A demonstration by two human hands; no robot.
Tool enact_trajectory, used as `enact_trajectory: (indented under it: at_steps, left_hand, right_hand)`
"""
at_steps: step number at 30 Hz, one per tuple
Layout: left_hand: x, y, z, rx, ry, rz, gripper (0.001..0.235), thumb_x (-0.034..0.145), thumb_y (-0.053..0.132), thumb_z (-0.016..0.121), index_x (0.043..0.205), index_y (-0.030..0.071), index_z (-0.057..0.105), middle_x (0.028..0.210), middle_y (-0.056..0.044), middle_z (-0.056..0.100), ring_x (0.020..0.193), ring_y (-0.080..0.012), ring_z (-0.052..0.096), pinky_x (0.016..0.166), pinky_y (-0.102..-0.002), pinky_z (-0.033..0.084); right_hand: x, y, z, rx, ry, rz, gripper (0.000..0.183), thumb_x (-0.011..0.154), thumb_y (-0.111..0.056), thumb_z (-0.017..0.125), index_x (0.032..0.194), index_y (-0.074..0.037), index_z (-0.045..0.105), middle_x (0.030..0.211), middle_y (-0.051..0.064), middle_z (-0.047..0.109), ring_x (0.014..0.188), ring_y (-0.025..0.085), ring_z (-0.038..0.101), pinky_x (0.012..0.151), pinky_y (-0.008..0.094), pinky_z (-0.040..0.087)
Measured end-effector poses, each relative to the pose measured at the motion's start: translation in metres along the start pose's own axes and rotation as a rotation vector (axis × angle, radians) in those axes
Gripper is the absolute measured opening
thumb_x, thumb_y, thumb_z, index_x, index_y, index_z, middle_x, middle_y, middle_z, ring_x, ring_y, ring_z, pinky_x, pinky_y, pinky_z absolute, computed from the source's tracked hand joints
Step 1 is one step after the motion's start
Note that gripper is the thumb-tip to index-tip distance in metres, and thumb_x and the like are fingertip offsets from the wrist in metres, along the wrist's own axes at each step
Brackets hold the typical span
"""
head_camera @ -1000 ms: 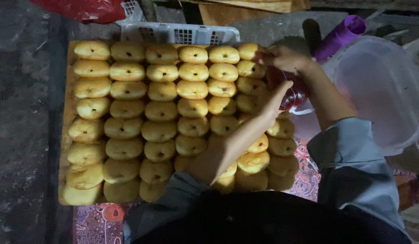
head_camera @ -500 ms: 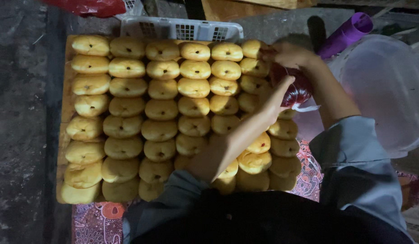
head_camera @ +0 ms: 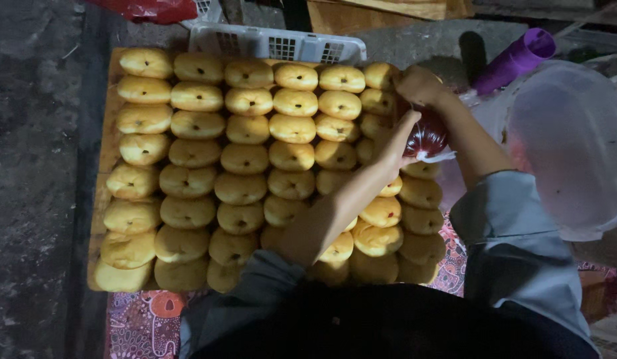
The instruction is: The person sits cross-legged and uses a piping bag to fill rows of small round pastries with a red filling. They systematically move across the tray, squeezing the bag to inject filling into each pastry.
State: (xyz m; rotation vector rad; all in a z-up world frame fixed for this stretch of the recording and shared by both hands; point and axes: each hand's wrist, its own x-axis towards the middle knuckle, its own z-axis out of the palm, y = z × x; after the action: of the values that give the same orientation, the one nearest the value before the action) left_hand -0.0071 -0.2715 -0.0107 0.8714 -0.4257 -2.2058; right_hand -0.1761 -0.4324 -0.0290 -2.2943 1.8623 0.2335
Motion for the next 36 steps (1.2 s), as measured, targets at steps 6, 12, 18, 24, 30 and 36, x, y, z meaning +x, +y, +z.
enact_trajectory:
  at_steps: [6,12,18,24,30,36]
  left_hand:
    - [0.015,-0.014,-0.006,0.048,0.024,-0.001,0.076,0.078,0.053,0.075,0.14,0.013,0.055,0.13,-0.013,0.061,0.11,-0.0279,0.064,0.087,-0.047,0.058]
    - [0.036,-0.062,-0.012,0.115,-0.071,0.095,0.069,0.086,0.054,0.073,0.138,0.01,0.061,0.128,-0.008,0.067,0.106,-0.018,0.064,0.08,-0.036,0.056]
    - [0.012,-0.07,0.012,0.036,-0.001,0.039,0.063,0.085,0.05,0.074,0.132,0.009,0.063,0.117,-0.011,0.069,0.09,-0.022,0.065,0.066,-0.035,0.056]
    - [-0.033,-0.038,0.034,0.093,0.184,0.128,0.058,0.081,0.032,0.077,0.131,0.011,0.056,0.119,-0.009,0.066,0.089,-0.0185,0.065,0.06,-0.037,0.056]
    - [-0.037,-0.027,0.032,0.052,0.152,0.384,0.063,0.082,0.028,0.08,0.133,0.003,0.054,0.123,-0.013,0.067,0.103,-0.0212,0.066,0.082,-0.034,0.057]
    - [-0.032,-0.025,0.028,0.082,0.162,0.382,0.056,0.084,0.028,0.08,0.127,-0.004,0.063,0.121,-0.014,0.07,0.105,-0.022,0.066,0.089,-0.034,0.054]
  right_hand:
    - [-0.023,-0.021,-0.03,0.059,-0.056,0.029,0.045,0.103,-0.041,0.048,0.112,-0.005,0.074,0.112,0.03,0.07,0.1,0.045,0.067,0.09,0.051,0.052]
    - [-0.089,-0.06,-0.088,0.751,-0.011,0.214,0.042,0.098,-0.043,0.06,0.12,-0.01,0.074,0.11,0.015,0.075,0.093,0.025,0.066,0.083,0.039,0.052]
    - [-0.107,-0.064,-0.092,0.599,0.036,0.108,0.042,0.1,-0.042,0.065,0.118,-0.005,0.075,0.107,0.018,0.075,0.093,0.023,0.066,0.085,0.039,0.052]
    - [-0.1,-0.061,-0.084,0.656,0.073,0.002,0.037,0.1,-0.032,0.063,0.126,-0.009,0.072,0.112,0.015,0.075,0.096,0.022,0.068,0.088,0.037,0.052]
    - [-0.091,-0.056,-0.07,0.654,0.135,-0.033,0.032,0.1,-0.025,0.062,0.122,-0.005,0.074,0.108,0.017,0.076,0.095,0.025,0.07,0.088,0.038,0.053]
    - [-0.085,-0.051,-0.067,0.535,0.169,0.108,0.036,0.1,-0.029,0.062,0.124,-0.005,0.072,0.104,0.022,0.074,0.091,0.032,0.072,0.085,0.042,0.053]
